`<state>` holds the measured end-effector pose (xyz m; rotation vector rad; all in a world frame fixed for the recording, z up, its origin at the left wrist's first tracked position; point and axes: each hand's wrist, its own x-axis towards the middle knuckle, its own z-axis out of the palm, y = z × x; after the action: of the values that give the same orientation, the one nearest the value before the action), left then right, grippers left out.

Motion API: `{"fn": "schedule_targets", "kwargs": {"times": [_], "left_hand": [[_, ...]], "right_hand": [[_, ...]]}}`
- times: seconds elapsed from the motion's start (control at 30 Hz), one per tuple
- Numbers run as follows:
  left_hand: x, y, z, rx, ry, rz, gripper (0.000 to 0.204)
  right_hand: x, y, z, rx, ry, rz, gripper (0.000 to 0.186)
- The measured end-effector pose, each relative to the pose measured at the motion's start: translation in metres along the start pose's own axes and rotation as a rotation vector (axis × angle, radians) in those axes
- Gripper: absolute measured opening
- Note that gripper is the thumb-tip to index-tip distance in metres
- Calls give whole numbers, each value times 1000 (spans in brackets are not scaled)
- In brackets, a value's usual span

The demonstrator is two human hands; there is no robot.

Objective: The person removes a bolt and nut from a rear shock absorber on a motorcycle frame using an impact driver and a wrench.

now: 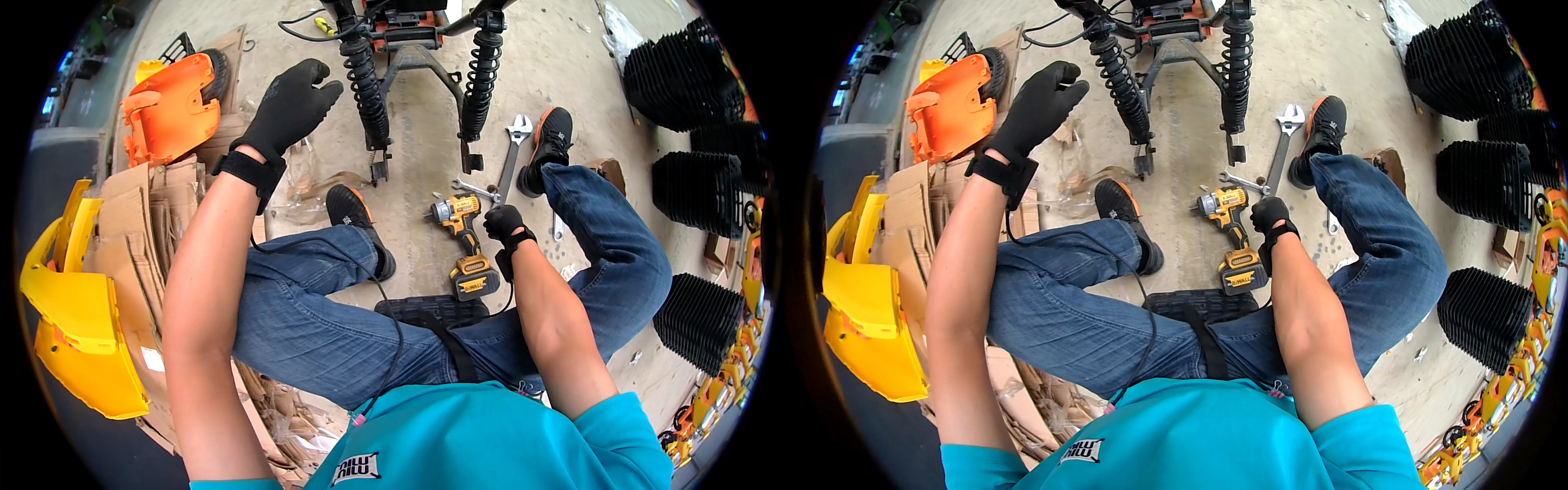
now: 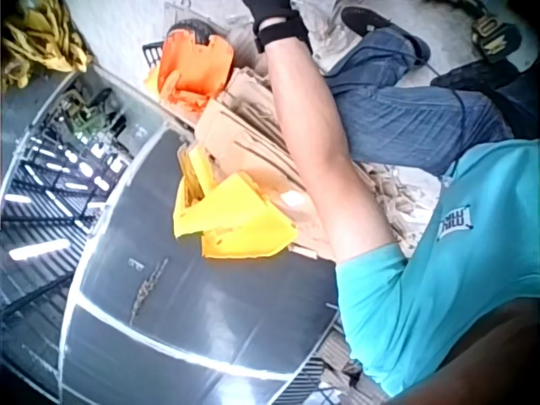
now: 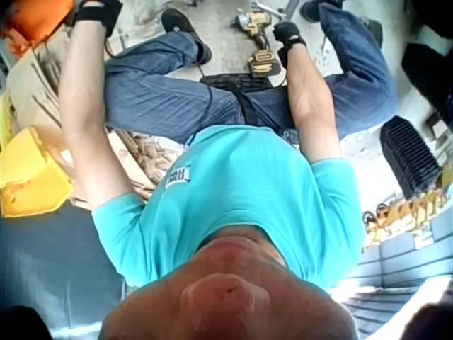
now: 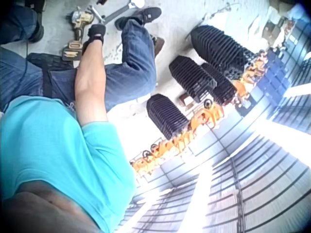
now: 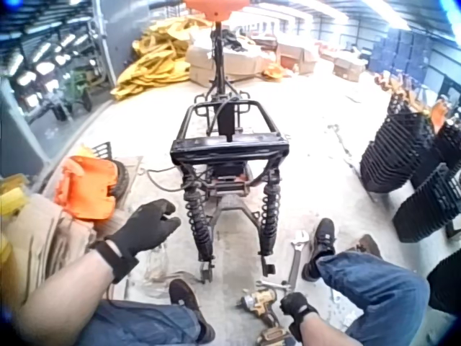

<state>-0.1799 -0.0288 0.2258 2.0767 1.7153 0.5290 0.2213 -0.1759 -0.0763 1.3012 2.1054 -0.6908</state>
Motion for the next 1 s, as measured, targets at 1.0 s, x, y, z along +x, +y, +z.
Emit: {"fn": "schedule_targets", "kwargs": {"times": [1.0], "left_hand": [[26,18,13,-98,69,61,52]], "right_hand": [[-10,-12,-6,1376,153,453,17]]}}
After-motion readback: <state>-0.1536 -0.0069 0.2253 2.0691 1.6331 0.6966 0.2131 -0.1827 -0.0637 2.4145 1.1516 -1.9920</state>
